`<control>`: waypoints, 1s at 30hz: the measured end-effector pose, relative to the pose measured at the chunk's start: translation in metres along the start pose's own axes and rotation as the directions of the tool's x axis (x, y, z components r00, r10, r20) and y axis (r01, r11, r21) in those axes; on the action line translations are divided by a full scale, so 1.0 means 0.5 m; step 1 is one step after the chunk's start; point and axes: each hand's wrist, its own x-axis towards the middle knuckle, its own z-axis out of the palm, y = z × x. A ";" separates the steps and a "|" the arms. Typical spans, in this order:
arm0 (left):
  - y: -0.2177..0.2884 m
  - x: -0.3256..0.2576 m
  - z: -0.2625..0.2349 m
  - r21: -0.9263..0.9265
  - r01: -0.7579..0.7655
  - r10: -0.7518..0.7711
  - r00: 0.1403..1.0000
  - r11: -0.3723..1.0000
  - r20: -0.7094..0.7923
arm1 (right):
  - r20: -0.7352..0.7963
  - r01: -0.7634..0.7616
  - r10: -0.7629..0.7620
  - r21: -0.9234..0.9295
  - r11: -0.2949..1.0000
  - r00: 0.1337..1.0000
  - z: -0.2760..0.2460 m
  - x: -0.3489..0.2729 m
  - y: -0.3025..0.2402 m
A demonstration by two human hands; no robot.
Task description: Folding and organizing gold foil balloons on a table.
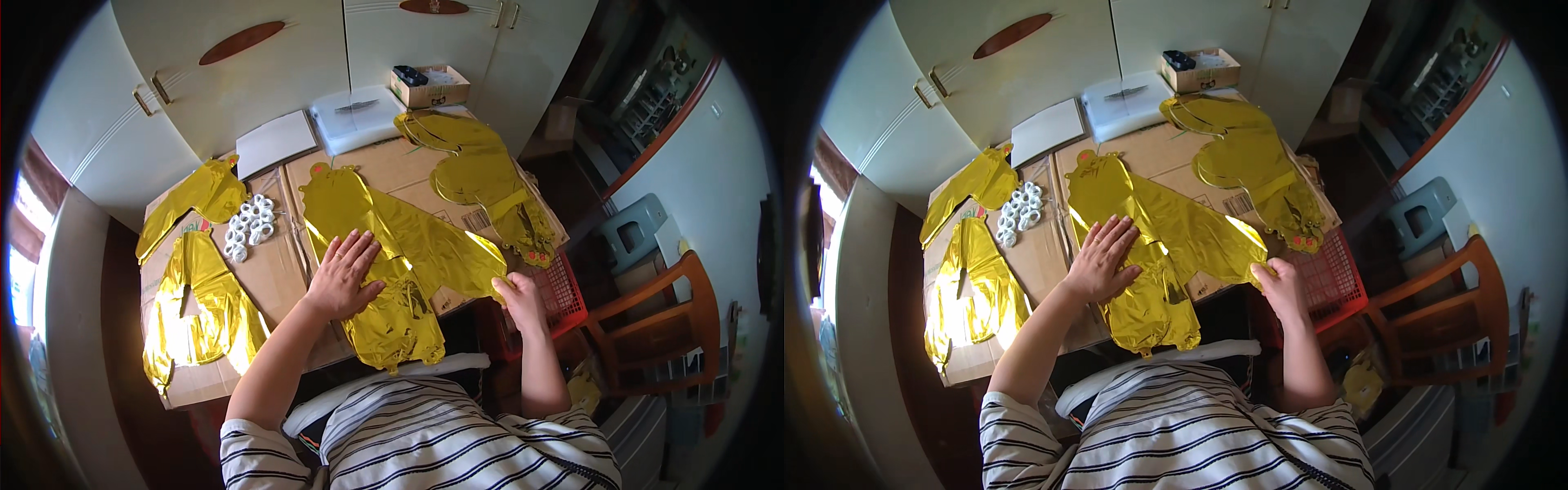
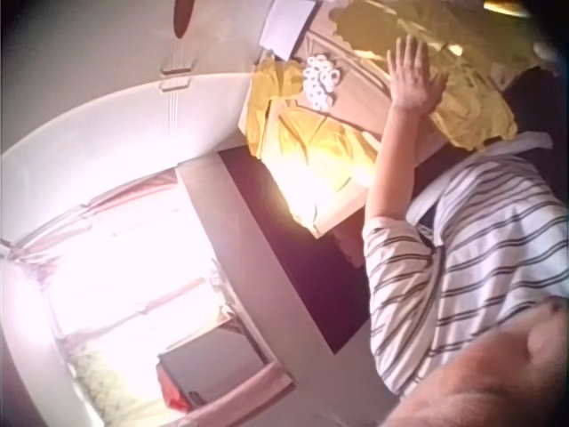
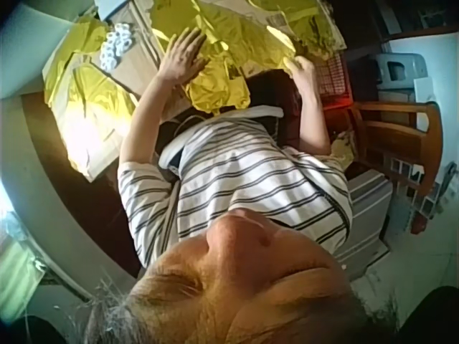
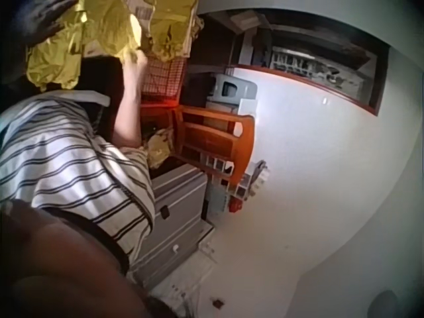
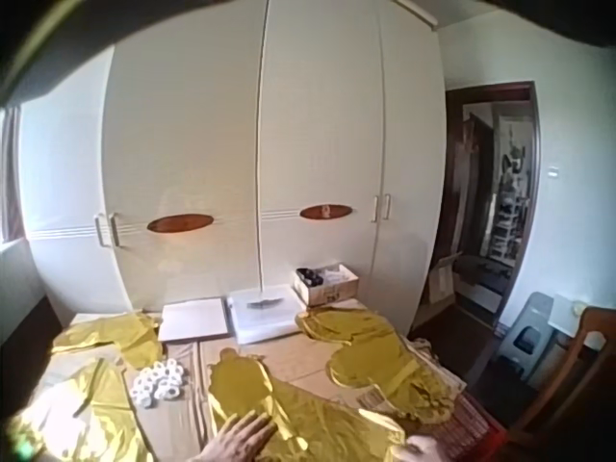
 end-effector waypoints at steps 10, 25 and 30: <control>-0.005 -0.005 0.009 0.006 -0.020 0.021 0.998 1.000 -0.053 | 0.261 0.871 -0.839 -0.271 0.411 0.477 0.148 -0.084 -0.183; -0.024 -0.007 0.018 0.180 -0.066 0.061 0.998 0.981 0.035 | 0.631 0.844 -0.717 0.176 0.506 0.298 0.218 -0.047 -0.148; -0.017 -0.004 0.007 0.260 -0.035 -0.011 0.985 0.965 0.171 | 0.707 0.627 -0.597 0.277 0.728 0.380 0.201 -0.023 -0.154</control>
